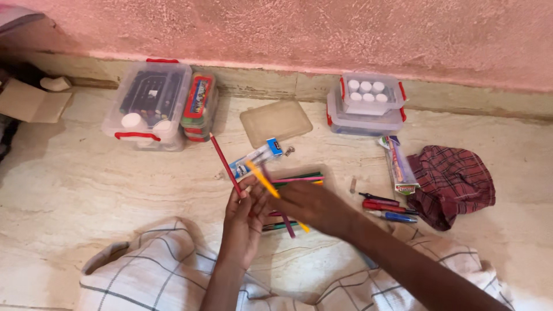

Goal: The person sits on the floor and organizes stationery items into a clear plastic container. They place paintbrushes, pens, and colored pencils into the container, arranging them neatly.

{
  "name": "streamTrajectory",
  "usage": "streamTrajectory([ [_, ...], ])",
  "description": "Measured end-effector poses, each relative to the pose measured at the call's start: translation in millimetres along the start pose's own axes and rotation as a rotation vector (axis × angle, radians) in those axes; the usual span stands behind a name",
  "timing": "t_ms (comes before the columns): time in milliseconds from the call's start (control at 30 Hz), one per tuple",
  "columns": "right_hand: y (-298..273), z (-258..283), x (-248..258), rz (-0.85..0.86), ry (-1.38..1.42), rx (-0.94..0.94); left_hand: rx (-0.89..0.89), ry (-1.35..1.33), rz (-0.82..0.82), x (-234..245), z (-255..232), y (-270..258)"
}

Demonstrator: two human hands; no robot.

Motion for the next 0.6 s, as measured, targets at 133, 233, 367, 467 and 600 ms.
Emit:
streamTrajectory([
  [133, -4.3, 7.4, -20.9, 0.008, 0.082, -0.204, 0.123, -0.113, 0.094, -13.0, 0.6, -7.5],
  [233, -3.2, 9.6, -23.8, -0.048, 0.153, -0.314, 0.083, -0.132, 0.062, -8.9, 1.7, -4.9],
  [367, -5.7, -1.9, -29.6, -0.073, 0.428, -0.620, 0.063, -0.090, 0.022, -1.3, 9.0, -3.2],
  [467, -11.8, -12.7, -35.5, -0.157, 0.638, -0.853, 0.072, -0.040, -0.010, -1.2, 14.9, -5.3],
  [600, -22.7, -31.3, -55.5, -0.146, 0.640, -1.170, 0.066, -0.011, 0.013, -11.5, 19.2, -9.9],
])
Point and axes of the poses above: each hand's wrist, its own y-axis towards the middle knuckle, its own x-axis out of the back of the hand, z = x × y, the point moved 8 cm from there along y, towards the middle knuckle, and after that the axes turned 5 degrees about -x, right-handed, at the moved point
